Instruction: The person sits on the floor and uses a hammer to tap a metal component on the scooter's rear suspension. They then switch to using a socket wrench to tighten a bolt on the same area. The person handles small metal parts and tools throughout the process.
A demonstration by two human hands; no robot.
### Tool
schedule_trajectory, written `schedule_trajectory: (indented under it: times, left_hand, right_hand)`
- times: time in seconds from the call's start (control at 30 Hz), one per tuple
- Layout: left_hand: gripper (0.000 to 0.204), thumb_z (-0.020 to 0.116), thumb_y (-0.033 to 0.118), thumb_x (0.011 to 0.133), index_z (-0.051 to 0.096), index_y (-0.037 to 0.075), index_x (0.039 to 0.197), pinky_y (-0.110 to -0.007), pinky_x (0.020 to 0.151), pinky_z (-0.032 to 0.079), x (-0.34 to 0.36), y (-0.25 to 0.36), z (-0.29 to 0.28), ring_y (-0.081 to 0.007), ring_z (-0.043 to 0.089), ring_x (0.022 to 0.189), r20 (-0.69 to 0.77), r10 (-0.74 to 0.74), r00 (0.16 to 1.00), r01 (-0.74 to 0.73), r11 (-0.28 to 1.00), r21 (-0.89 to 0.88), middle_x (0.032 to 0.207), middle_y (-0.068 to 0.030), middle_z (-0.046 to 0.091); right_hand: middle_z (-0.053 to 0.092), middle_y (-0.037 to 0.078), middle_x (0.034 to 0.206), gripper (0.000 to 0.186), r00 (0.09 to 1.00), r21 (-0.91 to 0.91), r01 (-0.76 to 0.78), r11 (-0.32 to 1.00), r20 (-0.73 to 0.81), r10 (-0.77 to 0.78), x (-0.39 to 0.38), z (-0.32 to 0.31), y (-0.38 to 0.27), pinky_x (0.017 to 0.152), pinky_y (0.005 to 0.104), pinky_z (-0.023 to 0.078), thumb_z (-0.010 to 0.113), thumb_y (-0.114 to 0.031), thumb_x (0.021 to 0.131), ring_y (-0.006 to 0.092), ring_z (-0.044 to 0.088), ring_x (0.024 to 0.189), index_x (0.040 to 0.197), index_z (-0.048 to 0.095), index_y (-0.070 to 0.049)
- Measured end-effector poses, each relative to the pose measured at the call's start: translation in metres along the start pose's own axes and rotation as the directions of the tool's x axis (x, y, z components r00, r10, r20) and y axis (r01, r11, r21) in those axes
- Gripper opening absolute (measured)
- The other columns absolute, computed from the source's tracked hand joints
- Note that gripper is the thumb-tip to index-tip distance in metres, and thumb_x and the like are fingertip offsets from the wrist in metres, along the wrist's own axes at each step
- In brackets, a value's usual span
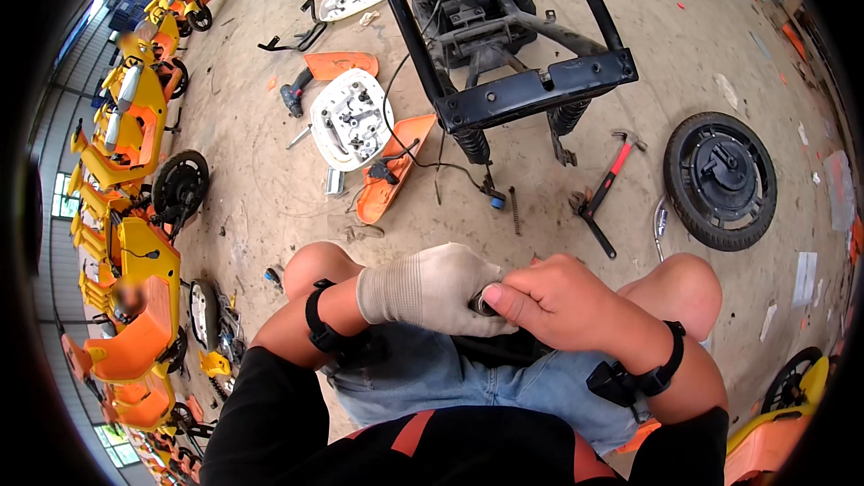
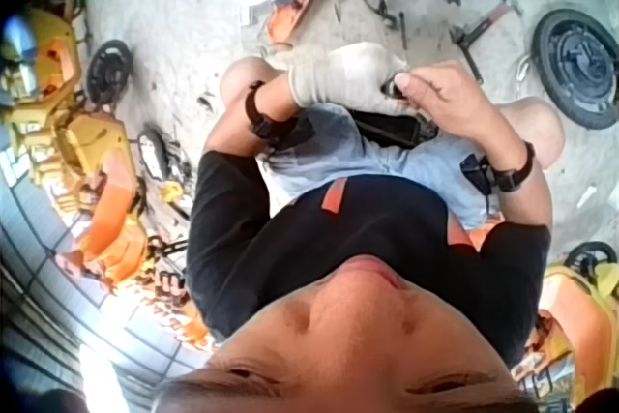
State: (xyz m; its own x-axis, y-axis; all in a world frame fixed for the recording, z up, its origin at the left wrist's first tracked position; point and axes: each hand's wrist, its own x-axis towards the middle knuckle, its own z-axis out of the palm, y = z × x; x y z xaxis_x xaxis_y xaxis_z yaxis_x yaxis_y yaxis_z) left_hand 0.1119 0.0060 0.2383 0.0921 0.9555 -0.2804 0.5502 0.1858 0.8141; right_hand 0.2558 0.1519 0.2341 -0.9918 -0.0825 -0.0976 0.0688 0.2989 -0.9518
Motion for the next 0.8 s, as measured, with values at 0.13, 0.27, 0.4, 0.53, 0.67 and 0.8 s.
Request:
schedule_trajectory:
  times: [0.13, 0.27, 0.4, 0.53, 0.67, 0.8]
  left_hand:
    - [0.035, 0.067, 0.042, 0.084, 0.067, 0.007, 0.085, -0.044, 0.063, 0.051, -0.006, 0.005, -0.005, -0.0375, 0.063, 0.068, 0.007, 0.059, 0.998, -0.059, 0.998, -0.02, 0.068, -0.0165, 0.063]
    - [0.032, 0.071, 0.041, 0.082, 0.068, 0.009, 0.084, -0.042, 0.061, 0.051, -0.009, 0.003, -0.003, -0.0359, 0.063, 0.066, 0.035, 0.109, 0.993, -0.105, 0.99, -0.09, 0.067, -0.0148, 0.063]
    - [0.032, 0.074, 0.039, 0.081, 0.067, 0.009, 0.085, -0.041, 0.063, 0.051, -0.011, 0.004, -0.005, -0.0346, 0.063, 0.069, 0.089, 0.137, 0.987, -0.122, 0.981, -0.153, 0.072, -0.0139, 0.064]
    - [0.033, 0.077, 0.036, 0.079, 0.066, 0.007, 0.088, -0.041, 0.065, 0.051, -0.009, 0.0, -0.005, -0.0341, 0.064, 0.073, 0.124, 0.234, 0.964, -0.209, 0.96, -0.185, 0.079, -0.0141, 0.064]
    - [0.033, 0.078, 0.033, 0.078, 0.065, 0.005, 0.089, -0.041, 0.065, 0.051, -0.006, -0.006, -0.001, -0.0345, 0.063, 0.073, 0.137, 0.315, 0.939, -0.285, 0.937, -0.202, 0.083, -0.0153, 0.064]
    - [0.031, 0.079, 0.033, 0.078, 0.065, 0.005, 0.08, -0.039, 0.06, 0.05, -0.002, -0.009, 0.004, -0.0315, 0.061, 0.065, 0.08, 0.401, 0.913, -0.378, 0.902, -0.208, 0.071, -0.0117, 0.063]
  right_hand:
    - [0.057, 0.007, 0.056, 0.043, 0.993, 0.069, -0.063, 0.996, 0.107, 0.055, 0.001, -0.004, -0.007, 0.058, 0.0331, 0.043, 0.052, -0.031, 0.1, 0.0232, 0.054, 0.05, 0.066, 0.058, -0.005]
    - [0.056, 0.004, 0.055, 0.044, 0.98, 0.123, -0.075, 0.99, 0.194, 0.05, 0.001, -0.007, -0.009, 0.058, 0.0318, 0.043, 0.05, -0.031, 0.1, 0.0193, 0.054, 0.05, 0.065, 0.057, -0.005]
    - [0.055, 0.006, 0.055, 0.044, 0.971, 0.147, -0.021, 0.989, 0.238, -0.015, 0.001, -0.006, -0.009, 0.055, 0.032, 0.042, 0.05, -0.03, 0.101, 0.0205, 0.053, 0.05, 0.066, 0.057, -0.005]
    - [0.054, 0.009, 0.055, 0.043, 0.963, 0.188, 0.018, 0.982, 0.261, -0.068, 0.0, -0.003, -0.01, 0.052, 0.0336, 0.042, 0.049, -0.03, 0.101, 0.0242, 0.051, 0.05, 0.068, 0.056, -0.003]
    - [0.051, 0.012, 0.055, 0.042, 0.958, 0.186, 0.022, 0.982, 0.279, -0.074, -0.003, -0.002, -0.007, 0.052, 0.036, 0.041, 0.049, -0.029, 0.101, 0.028, 0.049, 0.049, 0.07, 0.055, -0.001]
    - [0.048, 0.015, 0.055, 0.041, 0.958, 0.181, 0.107, 0.978, 0.246, -0.15, -0.004, 0.0, -0.003, 0.051, 0.0376, 0.04, 0.05, -0.029, 0.101, 0.031, 0.047, 0.049, 0.071, 0.054, -0.001]
